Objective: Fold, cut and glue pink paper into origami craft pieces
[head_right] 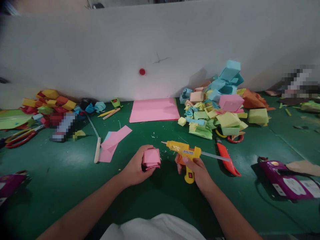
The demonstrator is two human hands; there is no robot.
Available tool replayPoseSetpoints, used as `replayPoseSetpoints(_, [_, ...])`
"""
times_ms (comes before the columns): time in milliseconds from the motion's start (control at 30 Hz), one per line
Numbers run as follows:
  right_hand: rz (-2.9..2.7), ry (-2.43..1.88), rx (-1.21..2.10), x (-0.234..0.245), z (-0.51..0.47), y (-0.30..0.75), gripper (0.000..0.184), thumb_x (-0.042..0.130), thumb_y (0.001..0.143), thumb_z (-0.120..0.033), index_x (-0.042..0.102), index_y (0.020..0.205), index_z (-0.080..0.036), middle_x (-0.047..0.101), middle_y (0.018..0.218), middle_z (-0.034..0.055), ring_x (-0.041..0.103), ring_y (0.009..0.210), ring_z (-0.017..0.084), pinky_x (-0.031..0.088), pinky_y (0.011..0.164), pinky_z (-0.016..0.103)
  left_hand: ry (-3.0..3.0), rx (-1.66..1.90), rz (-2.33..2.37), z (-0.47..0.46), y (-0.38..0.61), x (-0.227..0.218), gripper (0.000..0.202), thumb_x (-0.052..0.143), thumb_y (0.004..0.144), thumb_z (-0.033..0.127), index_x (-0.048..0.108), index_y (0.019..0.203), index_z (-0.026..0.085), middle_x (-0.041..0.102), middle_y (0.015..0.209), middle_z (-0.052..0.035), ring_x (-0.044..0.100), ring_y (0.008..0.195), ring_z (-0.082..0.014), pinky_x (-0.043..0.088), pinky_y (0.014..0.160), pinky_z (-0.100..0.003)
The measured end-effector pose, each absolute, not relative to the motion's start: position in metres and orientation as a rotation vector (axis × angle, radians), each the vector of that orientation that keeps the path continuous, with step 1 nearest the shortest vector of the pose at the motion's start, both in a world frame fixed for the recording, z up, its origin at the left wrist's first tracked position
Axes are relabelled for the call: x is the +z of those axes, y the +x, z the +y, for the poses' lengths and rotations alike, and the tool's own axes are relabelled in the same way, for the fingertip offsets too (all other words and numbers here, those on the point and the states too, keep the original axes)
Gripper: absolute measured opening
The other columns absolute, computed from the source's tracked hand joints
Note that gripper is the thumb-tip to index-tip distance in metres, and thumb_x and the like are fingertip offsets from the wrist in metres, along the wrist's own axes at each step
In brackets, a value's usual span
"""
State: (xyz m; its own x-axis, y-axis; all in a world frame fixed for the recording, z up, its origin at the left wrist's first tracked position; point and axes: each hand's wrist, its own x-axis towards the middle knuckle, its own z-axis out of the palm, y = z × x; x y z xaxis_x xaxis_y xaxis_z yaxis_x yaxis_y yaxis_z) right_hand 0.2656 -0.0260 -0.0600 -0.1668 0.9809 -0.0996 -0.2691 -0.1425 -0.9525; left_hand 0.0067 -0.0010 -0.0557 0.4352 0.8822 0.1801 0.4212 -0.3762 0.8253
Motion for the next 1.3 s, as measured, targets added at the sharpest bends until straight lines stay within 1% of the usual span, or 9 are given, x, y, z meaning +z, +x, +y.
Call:
replayPoseSetpoints(67, [-1.049,-1.003,1.545,-0.062,-0.029,0.265,0.035,0.066,0.087,-0.054,0.069,0.089,-0.019,0.062,0.070,0.0041,0.057,0.063,0.020,0.047,0.059,0.033,1.975,0.813,1.077,-0.001,0.007,-0.056,0.073,0.069,0.073,0.010,0.040,0.139,0.021,0.054,0.133,-0.0117,0.060,0.114,-0.0255,0.052,0.097,-0.037])
replayPoseSetpoints(167, [-1.069,-1.002,1.554,-0.064,-0.032,0.262,0.037,0.069,0.085,-0.055,0.070,0.089,-0.018,0.062,0.070,0.0045,0.057,0.063,0.020,0.048,0.060,0.034,1.981,0.815,1.069,0.000,0.007,-0.056,0.073,0.069,0.072,0.009,0.041,0.138,0.021,0.053,0.133,-0.0115,0.058,0.117,-0.0263,0.050,0.101,-0.039])
replayPoseSetpoints(333, [-1.103,-1.011,1.524,-0.065,-0.032,0.257,0.040,0.072,0.081,-0.056,0.071,0.087,-0.017,0.062,0.071,0.0041,0.054,0.060,0.017,0.046,0.058,0.032,1.990,0.815,1.047,0.002,0.007,-0.056,0.073,0.069,0.071,0.008,0.041,0.138,0.021,0.053,0.134,-0.0120,0.057,0.118,-0.0270,0.048,0.103,-0.041])
replayPoseSetpoints(567, [-1.167,-1.042,1.463,-0.061,-0.032,0.255,0.036,0.077,0.078,-0.053,0.070,0.084,-0.018,0.059,0.067,0.0010,0.052,0.058,0.015,0.044,0.057,0.030,1.995,0.824,1.031,0.002,0.007,-0.057,0.073,0.070,0.072,0.010,0.041,0.137,0.022,0.054,0.132,-0.0115,0.058,0.117,-0.0267,0.048,0.102,-0.041])
replayPoseSetpoints(700, [-1.201,-1.049,1.440,-0.060,-0.033,0.254,0.038,0.074,0.080,-0.055,0.070,0.084,-0.018,0.058,0.066,0.0006,0.052,0.058,0.015,0.044,0.059,0.031,1.983,0.828,1.045,0.001,0.007,-0.058,0.075,0.070,0.073,0.011,0.038,0.140,0.021,0.052,0.136,-0.0131,0.058,0.120,-0.0275,0.049,0.102,-0.040])
replayPoseSetpoints(867, [-1.248,-1.080,1.404,-0.060,-0.037,0.254,0.038,0.070,0.083,-0.057,0.069,0.088,-0.019,0.060,0.074,0.0020,0.052,0.061,0.016,0.045,0.061,0.031,1.964,0.848,1.053,0.001,0.007,-0.060,0.079,0.070,0.075,0.012,0.031,0.143,0.021,0.050,0.139,-0.0145,0.056,0.125,-0.0279,0.047,0.106,-0.041])
replayPoseSetpoints(967, [-1.302,-1.106,1.406,-0.059,-0.039,0.253,0.038,0.069,0.084,-0.057,0.070,0.089,-0.019,0.060,0.075,0.0024,0.052,0.064,0.016,0.046,0.062,0.030,1.964,0.862,1.028,0.002,0.007,-0.062,0.082,0.071,0.075,0.012,0.029,0.144,0.022,0.050,0.139,-0.0141,0.055,0.127,-0.0275,0.045,0.108,-0.042])
replayPoseSetpoints(1133, [-1.400,-1.148,1.422,-0.057,-0.043,0.251,0.039,0.070,0.085,-0.057,0.070,0.088,-0.018,0.059,0.076,0.0025,0.052,0.069,0.017,0.046,0.064,0.030,1.965,0.880,0.989,0.002,0.007,-0.063,0.081,0.072,0.075,0.012,0.029,0.143,0.022,0.049,0.141,-0.0144,0.054,0.128,-0.0278,0.046,0.108,-0.043])
replayPoseSetpoints(1300, [-1.446,-1.196,1.412,-0.057,-0.043,0.249,0.042,0.065,0.086,-0.061,0.068,0.086,-0.018,0.056,0.075,0.0017,0.048,0.067,0.016,0.043,0.061,0.029,1.951,0.869,0.987,0.001,0.008,-0.062,0.081,0.072,0.075,0.010,0.030,0.144,0.022,0.051,0.140,-0.0146,0.056,0.127,-0.0281,0.048,0.106,-0.042])
